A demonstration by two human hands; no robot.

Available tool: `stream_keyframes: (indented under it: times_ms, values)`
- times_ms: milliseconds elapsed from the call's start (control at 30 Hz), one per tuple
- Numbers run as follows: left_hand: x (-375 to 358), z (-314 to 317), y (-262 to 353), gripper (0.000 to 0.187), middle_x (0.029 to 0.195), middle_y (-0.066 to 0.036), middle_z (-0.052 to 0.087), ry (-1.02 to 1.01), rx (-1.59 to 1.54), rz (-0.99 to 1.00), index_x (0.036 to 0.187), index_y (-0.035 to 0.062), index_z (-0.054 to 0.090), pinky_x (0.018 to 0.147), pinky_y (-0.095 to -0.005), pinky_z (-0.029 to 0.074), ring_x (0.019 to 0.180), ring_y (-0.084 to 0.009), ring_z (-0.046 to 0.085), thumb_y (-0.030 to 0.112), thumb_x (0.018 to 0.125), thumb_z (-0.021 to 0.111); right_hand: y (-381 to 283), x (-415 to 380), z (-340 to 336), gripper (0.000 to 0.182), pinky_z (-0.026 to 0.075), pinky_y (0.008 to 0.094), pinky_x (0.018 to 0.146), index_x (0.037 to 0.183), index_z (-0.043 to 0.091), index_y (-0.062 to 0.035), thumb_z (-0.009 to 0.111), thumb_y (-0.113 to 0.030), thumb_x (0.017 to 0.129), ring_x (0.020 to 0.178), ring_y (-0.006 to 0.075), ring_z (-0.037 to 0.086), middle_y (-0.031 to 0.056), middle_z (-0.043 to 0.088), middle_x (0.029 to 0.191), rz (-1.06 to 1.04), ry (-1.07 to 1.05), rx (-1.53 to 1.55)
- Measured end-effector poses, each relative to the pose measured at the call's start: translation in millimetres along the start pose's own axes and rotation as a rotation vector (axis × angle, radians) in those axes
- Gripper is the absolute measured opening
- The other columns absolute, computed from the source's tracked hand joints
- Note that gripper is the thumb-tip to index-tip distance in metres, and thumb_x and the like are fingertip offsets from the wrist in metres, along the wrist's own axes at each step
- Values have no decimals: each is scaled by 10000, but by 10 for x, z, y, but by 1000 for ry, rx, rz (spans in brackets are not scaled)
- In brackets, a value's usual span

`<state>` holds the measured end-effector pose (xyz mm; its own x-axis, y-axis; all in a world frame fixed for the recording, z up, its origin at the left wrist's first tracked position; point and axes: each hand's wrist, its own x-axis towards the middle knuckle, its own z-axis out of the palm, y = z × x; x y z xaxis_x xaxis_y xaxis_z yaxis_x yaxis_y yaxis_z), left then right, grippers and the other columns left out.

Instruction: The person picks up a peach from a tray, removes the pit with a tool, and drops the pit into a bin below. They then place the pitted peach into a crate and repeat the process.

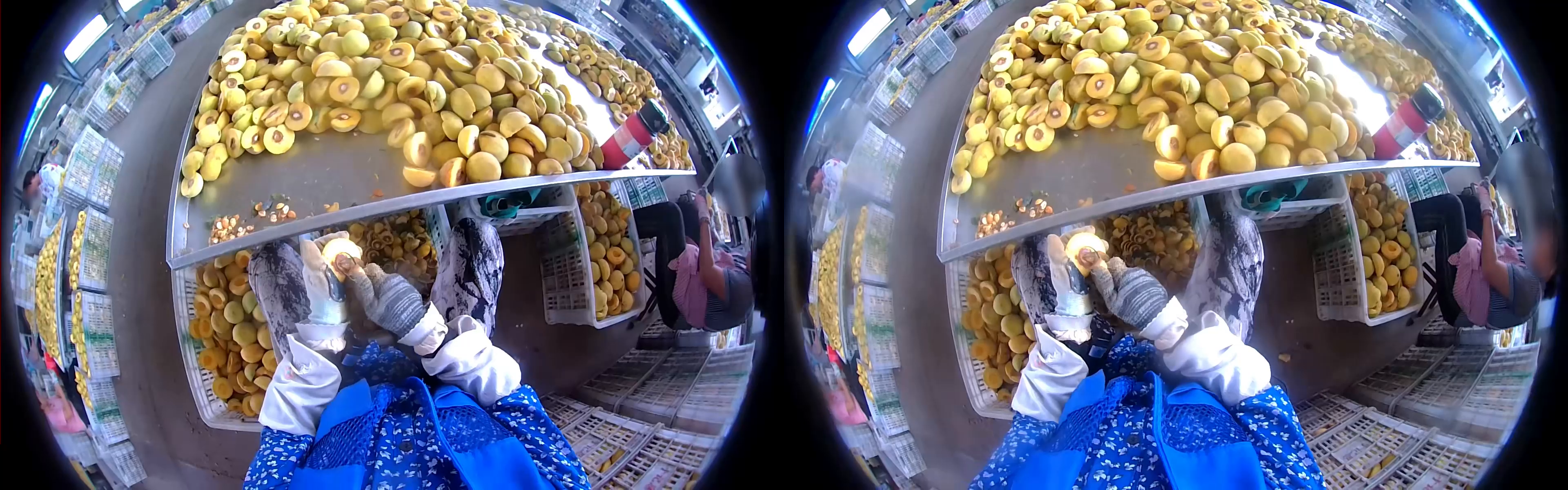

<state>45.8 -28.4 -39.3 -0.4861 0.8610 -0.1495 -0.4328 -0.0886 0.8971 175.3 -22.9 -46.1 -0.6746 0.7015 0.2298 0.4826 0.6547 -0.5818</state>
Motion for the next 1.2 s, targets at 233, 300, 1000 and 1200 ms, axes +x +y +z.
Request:
stream_keyframes:
  times_ms: [233,300,1000,1200]
  values:
    - [-54,41,136,532,806,-85,614,-143,248,-11,926,-36,583,599,-245,479,647,-132,575,431,964,331,109,-39,-126,275,439,400,522,1095,578,-49,445,-219,925,605,327,576,156,578,746,107,-132,227]
    - [14,4,153,516,803,-79,621,-296,463,-45,900,-29,595,608,-254,475,647,-128,574,410,970,334,8,24,-428,349,452,320,597,954,634,-11,453,-309,949,657,221,599,101,639,775,342,-251,753]
    - [-55,-219,174,578,800,-172,646,-195,-658,-377,939,17,618,475,-279,549,626,-280,641,534,913,361,172,-446,390,273,334,194,419,885,576,-75,510,-336,926,497,77,469,-11,529,684,255,-506,1173]
    - [-73,-152,453,577,846,-184,656,-60,-349,-35,1001,-28,611,600,-328,556,685,-284,650,486,936,357,79,-205,175,254,444,323,562,907,592,-53,461,-268,946,638,166,554,50,556,696,559,43,1040]
